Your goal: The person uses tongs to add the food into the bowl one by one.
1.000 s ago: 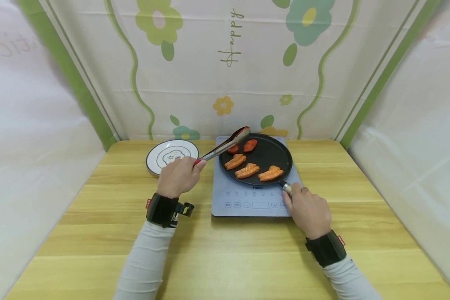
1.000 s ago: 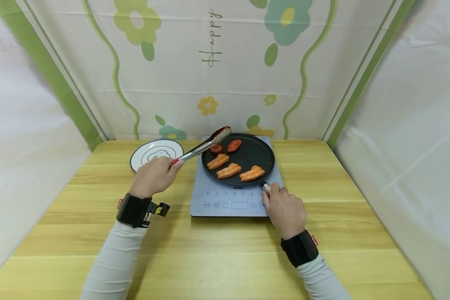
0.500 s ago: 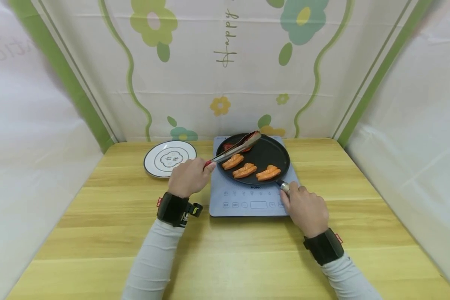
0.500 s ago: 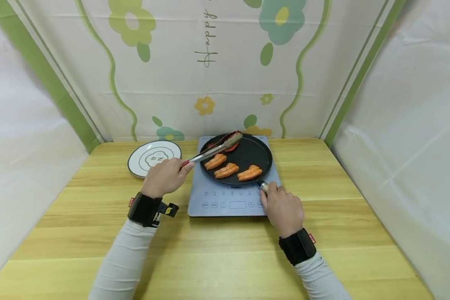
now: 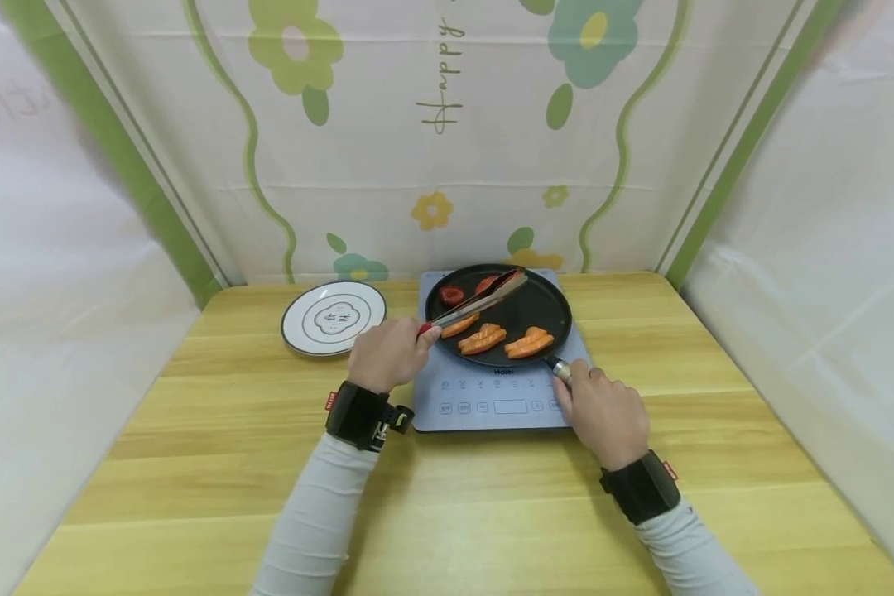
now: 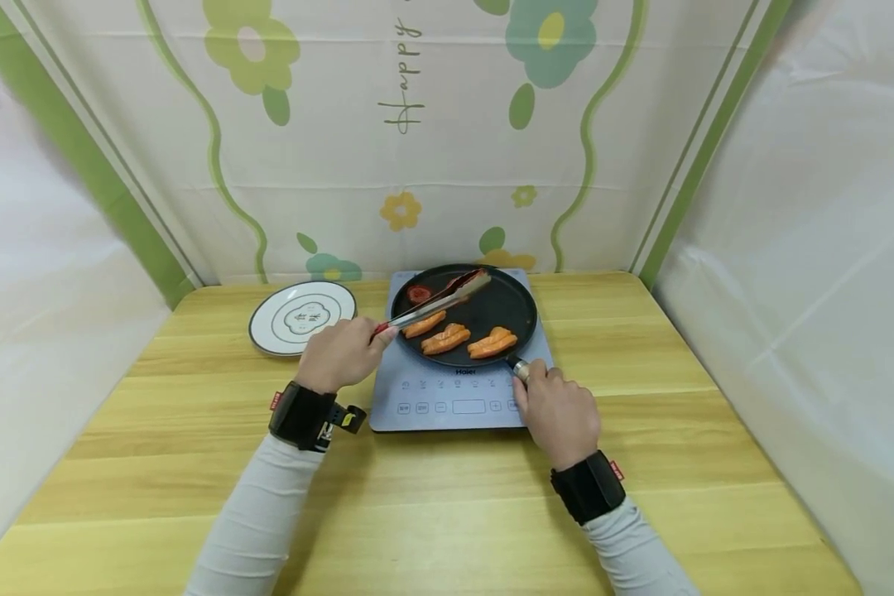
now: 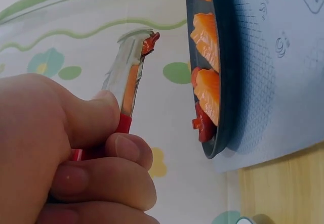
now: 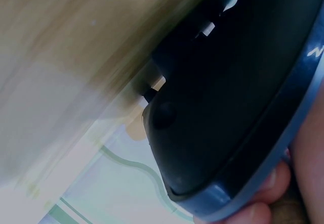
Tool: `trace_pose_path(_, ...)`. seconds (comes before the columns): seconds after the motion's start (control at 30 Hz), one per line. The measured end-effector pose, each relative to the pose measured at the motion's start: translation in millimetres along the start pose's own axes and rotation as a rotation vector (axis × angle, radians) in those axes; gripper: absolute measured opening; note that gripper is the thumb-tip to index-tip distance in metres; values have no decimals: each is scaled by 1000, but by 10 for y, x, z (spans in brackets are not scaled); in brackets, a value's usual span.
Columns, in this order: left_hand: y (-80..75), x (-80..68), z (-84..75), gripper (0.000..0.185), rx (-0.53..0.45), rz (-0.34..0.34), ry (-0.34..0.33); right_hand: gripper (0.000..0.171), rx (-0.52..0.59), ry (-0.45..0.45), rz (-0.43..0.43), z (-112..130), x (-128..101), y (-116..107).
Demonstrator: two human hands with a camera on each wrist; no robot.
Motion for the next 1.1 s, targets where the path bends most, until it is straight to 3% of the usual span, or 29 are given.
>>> trace_pose_path(0.7, 229, 117, -77, 54, 52, 75, -30, 41, 3, 0, 1, 7, -7, -5)
trace_pose_path(1.1, 262, 168, -132, 59, 110, 103, -16, 41, -3, 0, 5, 7, -5, -20)
Point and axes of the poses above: each hand's wrist, its own x-axis towards the middle knuckle, its own y-axis out of the palm, z = x × y, the point moved 3 cm from there along x, towards the middle knuckle, and after that the axes turned 14 degrees about -x, right-handed, at the moved point
